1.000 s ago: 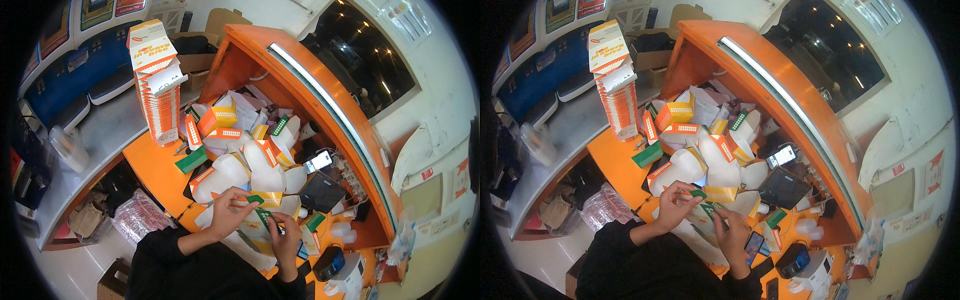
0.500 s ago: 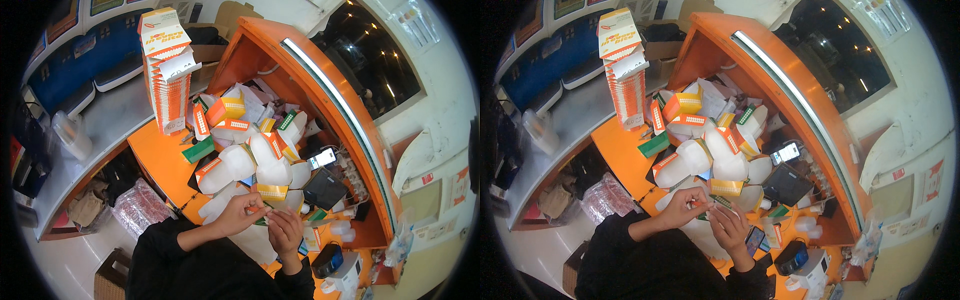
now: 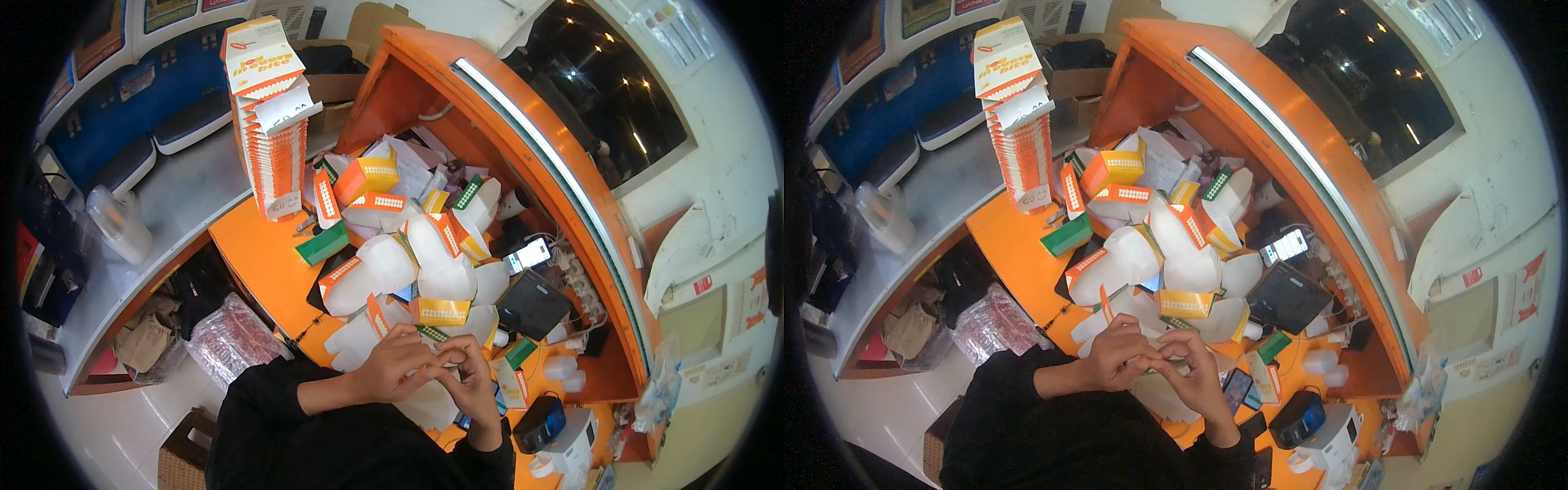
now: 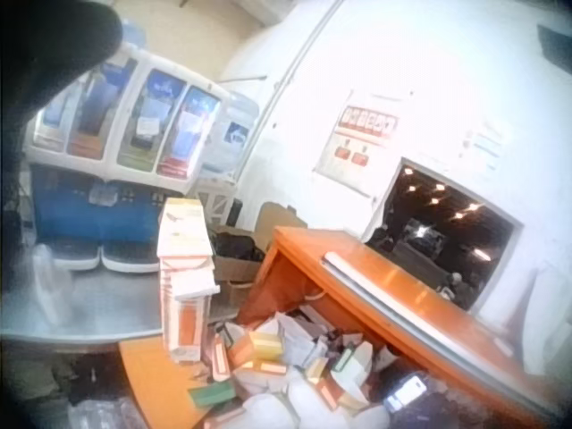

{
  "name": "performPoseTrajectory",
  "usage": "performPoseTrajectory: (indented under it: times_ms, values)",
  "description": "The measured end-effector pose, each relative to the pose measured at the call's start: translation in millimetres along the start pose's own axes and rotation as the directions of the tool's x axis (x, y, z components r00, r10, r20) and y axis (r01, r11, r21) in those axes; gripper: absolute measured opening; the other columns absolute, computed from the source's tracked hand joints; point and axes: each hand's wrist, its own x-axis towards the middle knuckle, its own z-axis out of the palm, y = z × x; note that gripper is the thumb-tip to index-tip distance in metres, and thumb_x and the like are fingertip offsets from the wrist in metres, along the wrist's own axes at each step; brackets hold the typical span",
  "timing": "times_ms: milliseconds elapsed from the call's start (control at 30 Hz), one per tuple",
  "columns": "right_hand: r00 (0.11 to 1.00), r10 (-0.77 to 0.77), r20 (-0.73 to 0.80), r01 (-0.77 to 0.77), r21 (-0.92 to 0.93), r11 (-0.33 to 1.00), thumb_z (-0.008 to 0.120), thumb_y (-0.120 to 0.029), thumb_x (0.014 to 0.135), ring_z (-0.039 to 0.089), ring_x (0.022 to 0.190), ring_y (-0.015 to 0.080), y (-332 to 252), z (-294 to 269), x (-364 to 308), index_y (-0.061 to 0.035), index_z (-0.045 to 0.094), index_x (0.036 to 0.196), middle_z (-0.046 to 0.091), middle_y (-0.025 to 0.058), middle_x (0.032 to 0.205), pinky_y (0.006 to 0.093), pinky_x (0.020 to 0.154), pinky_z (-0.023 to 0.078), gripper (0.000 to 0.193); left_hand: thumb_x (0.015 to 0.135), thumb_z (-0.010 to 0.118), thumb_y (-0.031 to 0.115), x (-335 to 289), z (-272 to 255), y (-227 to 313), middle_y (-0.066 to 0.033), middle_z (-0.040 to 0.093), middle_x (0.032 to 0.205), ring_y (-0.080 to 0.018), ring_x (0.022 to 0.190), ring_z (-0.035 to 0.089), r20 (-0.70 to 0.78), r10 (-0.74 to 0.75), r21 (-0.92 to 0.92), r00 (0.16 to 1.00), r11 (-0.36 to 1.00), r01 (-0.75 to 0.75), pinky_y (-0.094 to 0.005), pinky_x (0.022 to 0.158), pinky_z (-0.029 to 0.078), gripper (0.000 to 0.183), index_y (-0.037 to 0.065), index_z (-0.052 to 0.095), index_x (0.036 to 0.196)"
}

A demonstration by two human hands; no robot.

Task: The person assembles small printed cardboard boxes by folding and interlocking the flaps. They handle multiple flat pieces, fold them into shape, and place the completed boxes on the counter. The process is repeated for several units.

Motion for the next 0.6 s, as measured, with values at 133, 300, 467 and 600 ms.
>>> performPoseTrajectory:
  times_ms: [133,300,467,600]
  values:
    - [0.999,0.038,-0.014,-0.035,0.173,0.984,0.058,-0.002,0.083,0.056,0.087,0.0114,3.6,4.4,-1.1,0.0003,0.052,0.094,0.059,0.0076,0.092,0.0234,0.077,0.043,0.013,0.083,0.056,0.034,1.1,1.7,-7.0,-0.0002,0.057,0.072,-0.0189,0.070,0.052,-0.183,0.263,0.264,0.947,0.941,-0.211,-0.0347,0.069,0.037,0.027,0.009,0.059,0.075]
    - [0.911,-0.393,-0.128,0.345,-0.287,0.894,0.060,-0.008,0.082,0.055,0.097,0.0265,10.0,39.6,6.6,0.0019,0.060,0.089,0.056,0.0172,0.109,0.0345,0.086,0.042,0.012,0.081,0.053,0.038,3.5,-16.2,-18.2,0.0027,0.054,0.069,-0.0168,0.068,0.051,-0.135,0.545,0.525,0.827,0.748,-0.407,-0.0339,0.067,0.036,0.030,0.013,0.055,0.064]
    - [0.865,-0.502,-0.014,0.430,-0.495,0.755,0.056,-0.005,0.079,0.053,0.101,0.0309,8.7,49.7,1.0,0.0021,0.061,0.092,0.057,0.0155,0.106,0.0397,0.089,0.039,0.015,0.078,0.057,0.035,10.6,-29.0,-11.3,0.0031,0.048,0.065,-0.0163,0.063,0.049,-0.065,0.537,0.557,0.841,0.719,-0.416,-0.0342,0.065,0.033,0.029,0.014,0.049,0.060]
    - [0.865,-0.491,-0.100,0.366,-0.545,0.755,0.051,-0.008,0.085,0.056,0.089,0.0262,12.8,43.3,-2.3,0.0022,0.060,0.088,0.058,0.0130,0.091,0.0366,0.078,0.044,0.014,0.076,0.061,0.030,26.9,-24.4,-4.4,0.0013,0.050,0.064,-0.0165,0.058,0.047,-0.094,0.366,0.533,0.926,0.804,-0.264,-0.0337,0.064,0.031,0.026,0.012,0.050,0.061]
